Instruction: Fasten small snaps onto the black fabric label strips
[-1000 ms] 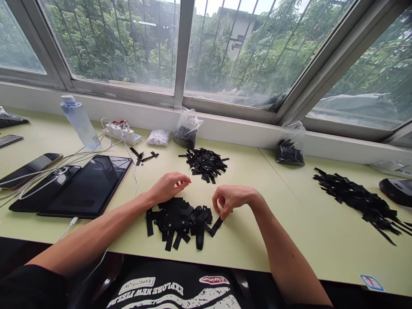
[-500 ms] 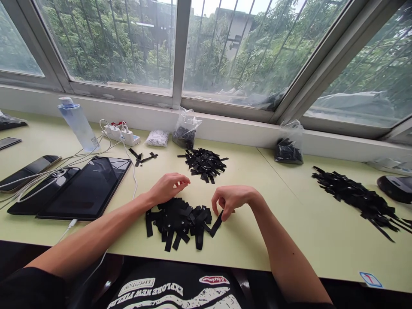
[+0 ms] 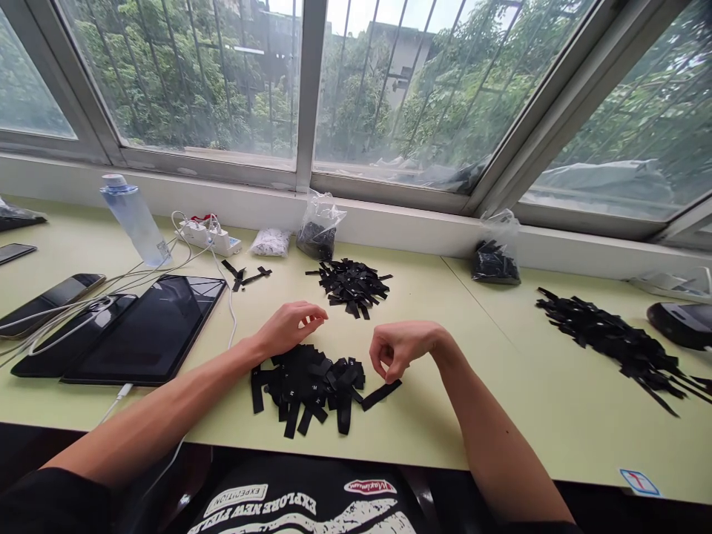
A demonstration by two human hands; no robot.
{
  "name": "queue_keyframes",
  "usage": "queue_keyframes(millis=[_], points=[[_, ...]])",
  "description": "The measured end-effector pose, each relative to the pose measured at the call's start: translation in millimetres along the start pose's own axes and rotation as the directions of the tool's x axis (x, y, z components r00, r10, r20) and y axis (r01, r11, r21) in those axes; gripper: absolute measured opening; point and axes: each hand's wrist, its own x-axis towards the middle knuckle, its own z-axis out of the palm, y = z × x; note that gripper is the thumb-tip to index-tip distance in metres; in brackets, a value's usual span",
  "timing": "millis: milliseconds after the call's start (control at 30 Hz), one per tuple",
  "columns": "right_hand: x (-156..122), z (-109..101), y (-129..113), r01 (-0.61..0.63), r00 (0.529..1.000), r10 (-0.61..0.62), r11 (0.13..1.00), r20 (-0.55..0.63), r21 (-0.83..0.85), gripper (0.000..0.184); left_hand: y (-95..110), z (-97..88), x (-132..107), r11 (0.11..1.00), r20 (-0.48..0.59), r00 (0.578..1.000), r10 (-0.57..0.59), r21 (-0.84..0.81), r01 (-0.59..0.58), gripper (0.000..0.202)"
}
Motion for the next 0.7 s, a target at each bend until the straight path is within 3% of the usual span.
queue_keyframes(millis=[133, 267, 467, 700], points=[[-7, -3, -2, 0.087, 0.995, -0.081, 0.991, -0.055, 0.106, 0.028, 2, 0.6, -1, 0.999, 0.033, 0.999, 0.028, -0.041, -0.026, 0.017], [-1, 0, -3, -0.07, 0.997, 0.07, 0.998, -0.007, 0.002, 0.043, 4, 0.5, -2, 0.998, 0.067, 0.997, 0.034, -0.054, -0.031, 0.017], [11, 11, -13, -0.253, 0.968, 0.25, 0.957, -0.04, -0.141, 0.023, 0, 1.0, -1, 0.998, 0.067, 0.997, 0.033, -0.055, -0.029, 0.017], [13, 12, -14, -0.197, 0.98, 0.197, 0.971, -0.013, -0.133, 0.016, 1, 1.0, -2, 0.999, 0.081, 0.996, 0.019, -0.047, -0.015, 0.017]])
